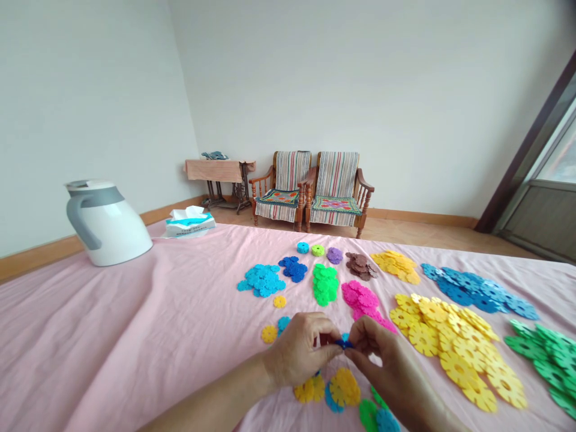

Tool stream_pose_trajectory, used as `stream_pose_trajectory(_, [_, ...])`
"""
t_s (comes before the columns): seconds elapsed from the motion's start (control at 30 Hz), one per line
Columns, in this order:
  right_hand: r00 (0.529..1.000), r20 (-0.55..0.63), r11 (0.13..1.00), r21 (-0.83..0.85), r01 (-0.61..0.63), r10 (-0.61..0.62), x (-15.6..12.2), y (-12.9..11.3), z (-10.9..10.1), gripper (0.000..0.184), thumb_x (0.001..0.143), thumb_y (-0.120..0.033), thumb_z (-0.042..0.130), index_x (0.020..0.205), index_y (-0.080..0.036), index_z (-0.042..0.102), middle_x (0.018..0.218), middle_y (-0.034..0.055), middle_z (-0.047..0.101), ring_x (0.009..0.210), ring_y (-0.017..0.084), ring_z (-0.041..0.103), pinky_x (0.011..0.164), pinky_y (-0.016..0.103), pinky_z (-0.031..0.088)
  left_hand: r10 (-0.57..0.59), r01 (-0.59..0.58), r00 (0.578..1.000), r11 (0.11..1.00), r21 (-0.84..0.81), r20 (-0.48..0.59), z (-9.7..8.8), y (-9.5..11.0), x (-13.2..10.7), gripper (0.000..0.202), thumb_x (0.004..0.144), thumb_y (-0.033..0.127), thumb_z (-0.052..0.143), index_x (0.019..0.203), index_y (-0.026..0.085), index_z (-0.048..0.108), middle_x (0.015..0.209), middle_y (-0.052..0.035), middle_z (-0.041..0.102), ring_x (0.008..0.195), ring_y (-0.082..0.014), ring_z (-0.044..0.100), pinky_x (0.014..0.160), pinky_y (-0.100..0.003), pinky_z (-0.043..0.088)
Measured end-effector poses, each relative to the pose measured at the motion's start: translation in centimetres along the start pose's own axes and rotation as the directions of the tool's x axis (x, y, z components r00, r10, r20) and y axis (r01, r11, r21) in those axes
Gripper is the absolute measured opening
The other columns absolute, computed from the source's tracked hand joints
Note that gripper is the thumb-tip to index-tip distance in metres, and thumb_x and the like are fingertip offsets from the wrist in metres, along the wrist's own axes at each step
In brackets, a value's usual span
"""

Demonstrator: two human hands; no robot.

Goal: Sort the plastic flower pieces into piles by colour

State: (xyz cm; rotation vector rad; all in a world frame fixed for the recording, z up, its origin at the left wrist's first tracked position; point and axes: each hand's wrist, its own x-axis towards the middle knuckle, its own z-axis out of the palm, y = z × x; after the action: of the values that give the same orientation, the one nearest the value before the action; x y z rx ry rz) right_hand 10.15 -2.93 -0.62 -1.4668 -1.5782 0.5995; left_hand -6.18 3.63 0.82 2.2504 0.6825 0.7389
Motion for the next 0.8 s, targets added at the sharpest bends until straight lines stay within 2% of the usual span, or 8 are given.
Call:
stream_pose_trajectory(0.07, [1.000,0.027,1.000,0.003,0.002,-0.002,0.0,0.3,-0.2,0.004,0.077,-0.022,0.056,0.078,-0.020,0.053,0.073,-0.0015,0.059,0.068,0.013,0.057,0.062,0.024,0.044,-0.086,0.083,0.992,0.996,-0.031,-0.091,-0.1,-1.0,0.4,0.012,0.077,0.024,0.063,0.075,0.015,0.070,0.067,-0.0006,0.064,0.060,-0.0099,0.053,0.056,-0.019,0.039])
stream_pose_trajectory(0.17, [0.999,0.022,0.998,-0.048,-0.030,0.031,0.3,1.1,-1.0,0.010,0.083,-0.030,0.051,0.085,-0.021,0.052,0.076,-0.0002,0.061,0.070,0.015,0.059,0.065,0.026,0.045,-0.230,0.228,0.947,0.973,-0.034,-0.223,-1.4,-3.7,1.8,0.014,0.079,0.023,0.058,0.074,0.013,0.067,0.068,-0.0014,0.066,0.060,-0.0106,0.056,0.057,-0.019,0.041])
stream_pose_trajectory(0.23, [0.998,0.013,0.994,-0.089,-0.056,0.058,0.5,1.7,-1.4,0.014,0.085,-0.034,0.048,0.080,-0.021,0.051,0.070,-0.0008,0.059,0.067,0.015,0.058,0.062,0.026,0.044,-0.298,0.346,0.902,0.932,0.109,-0.314,-2.8,-5.7,3.1,0.017,0.080,0.022,0.055,0.070,0.014,0.067,0.064,-0.0007,0.066,0.058,-0.0111,0.057,0.056,-0.020,0.041])
stream_pose_trajectory(0.3, [0.996,0.014,0.990,-0.115,-0.082,0.084,0.7,2.2,-1.6,0.017,0.086,-0.035,0.046,0.076,-0.021,0.051,0.068,-0.0010,0.057,0.064,0.015,0.057,0.060,0.026,0.043,-0.308,0.419,0.869,0.875,0.243,-0.388,-4.3,-7.3,4.7,0.016,0.078,0.021,0.056,0.070,0.016,0.068,0.069,-0.0011,0.068,0.065,-0.0124,0.060,0.060,-0.020,0.042])
stream_pose_trajectory(0.43, [0.995,0.010,0.985,-0.143,-0.101,0.103,0.7,2.7,-1.4,0.017,0.085,-0.033,0.045,0.075,-0.021,0.051,0.068,-0.0006,0.057,0.063,0.014,0.055,0.059,0.025,0.042,-0.336,0.505,0.820,0.806,0.309,-0.464,-5.9,-9.0,8.0,0.017,0.078,0.024,0.055,0.071,0.018,0.070,0.076,-0.0045,0.071,0.074,-0.0167,0.064,0.065,-0.024,0.042])
stream_pose_trajectory(0.57, [0.995,0.021,0.983,-0.158,-0.096,0.100,0.6,2.6,-1.3,0.015,0.084,-0.030,0.045,0.074,-0.021,0.052,0.067,-0.0010,0.057,0.063,0.014,0.053,0.059,0.025,0.041,-0.383,0.582,0.782,0.730,0.357,-0.491,-5.5,-9.4,10.5,0.021,0.078,0.028,0.054,0.068,0.019,0.071,0.077,-0.0076,0.072,0.078,-0.0230,0.066,0.068,-0.029,0.043])
stream_pose_trajectory(0.67, [0.994,0.029,0.983,-0.152,-0.102,0.107,0.5,2.3,-1.5,0.013,0.083,-0.028,0.046,0.074,-0.021,0.052,0.065,-0.0014,0.056,0.062,0.014,0.053,0.057,0.024,0.040,-0.399,0.600,0.778,0.699,0.389,-0.485,-5.4,-9.7,11.2,0.021,0.078,0.027,0.053,0.072,0.021,0.073,0.081,-0.0076,0.073,0.083,-0.0243,0.066,0.070,-0.030,0.044])
stream_pose_trajectory(0.8, [0.994,0.027,0.983,-0.153,-0.104,0.109,0.5,2.1,-1.5,0.013,0.082,-0.027,0.046,0.072,-0.021,0.052,0.063,-0.0021,0.055,0.059,0.013,0.051,0.055,0.023,0.039,-0.366,0.590,0.788,0.677,0.440,-0.494,-7.1,-10.5,10.3,0.024,0.080,0.024,0.050,0.091,0.024,0.071,0.099,-0.0043,0.071,0.093,-0.0200,0.063,0.076,-0.026,0.044])
